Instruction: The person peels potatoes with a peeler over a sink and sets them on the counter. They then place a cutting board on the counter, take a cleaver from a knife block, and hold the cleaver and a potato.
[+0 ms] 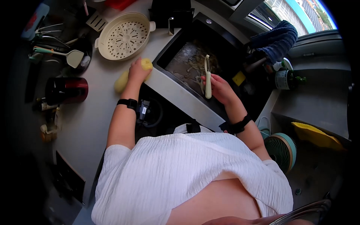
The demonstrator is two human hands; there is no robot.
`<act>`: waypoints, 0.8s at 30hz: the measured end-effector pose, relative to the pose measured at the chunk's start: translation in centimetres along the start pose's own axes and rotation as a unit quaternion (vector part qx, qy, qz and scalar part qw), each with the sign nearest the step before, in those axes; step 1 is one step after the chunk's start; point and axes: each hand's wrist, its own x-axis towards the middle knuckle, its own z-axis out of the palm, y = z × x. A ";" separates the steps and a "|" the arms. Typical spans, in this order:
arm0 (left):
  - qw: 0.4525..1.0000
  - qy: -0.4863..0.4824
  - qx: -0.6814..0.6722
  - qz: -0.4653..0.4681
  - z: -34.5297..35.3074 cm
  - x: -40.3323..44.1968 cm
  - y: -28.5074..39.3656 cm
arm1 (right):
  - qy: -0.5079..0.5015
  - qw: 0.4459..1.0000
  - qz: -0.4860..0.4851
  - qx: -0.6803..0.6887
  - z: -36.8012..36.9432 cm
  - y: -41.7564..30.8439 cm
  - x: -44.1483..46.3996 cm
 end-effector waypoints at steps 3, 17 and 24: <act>0.991 0.081 -0.023 0.106 -0.3 -1.7 2.0 | -0.052 0.997 -0.018 0.061 1.0 0.3 -0.4; 0.911 -0.212 -0.284 0.209 -4.7 -8.9 12.0 | -0.038 0.979 -0.150 0.135 7.0 0.9 -2.6; 0.923 -0.067 -0.233 0.299 -8.0 -12.2 13.8 | -0.036 0.967 -0.202 0.151 9.8 0.9 -2.2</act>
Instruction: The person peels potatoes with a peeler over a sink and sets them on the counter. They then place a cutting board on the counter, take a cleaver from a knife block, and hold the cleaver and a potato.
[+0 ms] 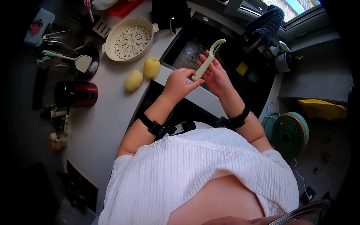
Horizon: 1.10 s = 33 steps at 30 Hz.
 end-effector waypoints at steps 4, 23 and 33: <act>0.996 0.082 0.025 0.004 -0.6 0.8 1.2 | -0.048 0.999 -0.003 0.022 1.5 -1.1 0.5; 0.982 0.077 0.175 -0.001 2.1 9.4 -5.4 | 0.061 0.994 0.091 -0.019 -6.1 -0.3 11.0; 0.956 -0.060 0.287 -0.008 0.7 11.1 -10.6 | 0.119 0.924 0.146 -0.334 -11.8 5.6 8.8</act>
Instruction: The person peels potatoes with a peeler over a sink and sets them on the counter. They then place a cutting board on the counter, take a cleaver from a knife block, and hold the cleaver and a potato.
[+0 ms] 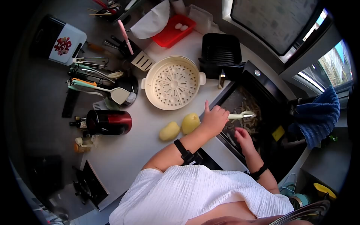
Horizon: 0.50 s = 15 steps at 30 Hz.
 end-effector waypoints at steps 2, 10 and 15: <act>0.997 -0.008 -0.029 -0.067 -1.4 -0.2 -2.1 | -0.018 0.986 -0.020 -0.167 0.2 3.2 -0.4; 0.703 0.250 -0.521 -0.414 -9.1 4.0 -21.2 | -0.027 0.840 -0.146 -0.522 5.2 3.5 -1.5; 0.587 0.279 -0.588 -0.482 -11.1 10.4 -30.2 | -0.052 0.821 -0.120 -0.556 5.7 2.6 -0.9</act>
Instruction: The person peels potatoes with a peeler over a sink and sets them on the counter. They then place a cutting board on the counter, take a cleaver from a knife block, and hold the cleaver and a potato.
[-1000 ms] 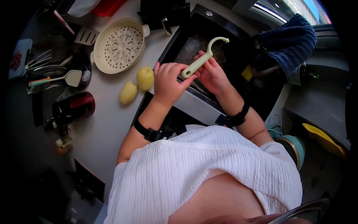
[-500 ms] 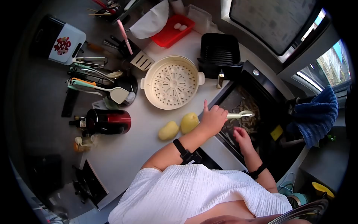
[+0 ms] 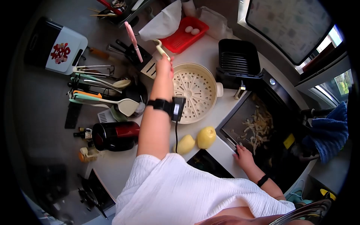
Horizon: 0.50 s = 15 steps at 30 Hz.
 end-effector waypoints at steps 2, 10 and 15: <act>0.999 0.020 -0.029 0.003 1.5 4.0 1.5 | 0.001 0.999 -0.015 -0.032 -0.1 0.3 0.2; 0.978 0.063 -0.090 0.175 5.5 9.3 5.5 | 0.002 0.999 -0.045 0.008 -0.8 0.6 0.3; 0.969 0.068 0.003 0.239 3.8 13.7 7.3 | -0.016 0.998 -0.052 0.021 -1.2 0.8 0.5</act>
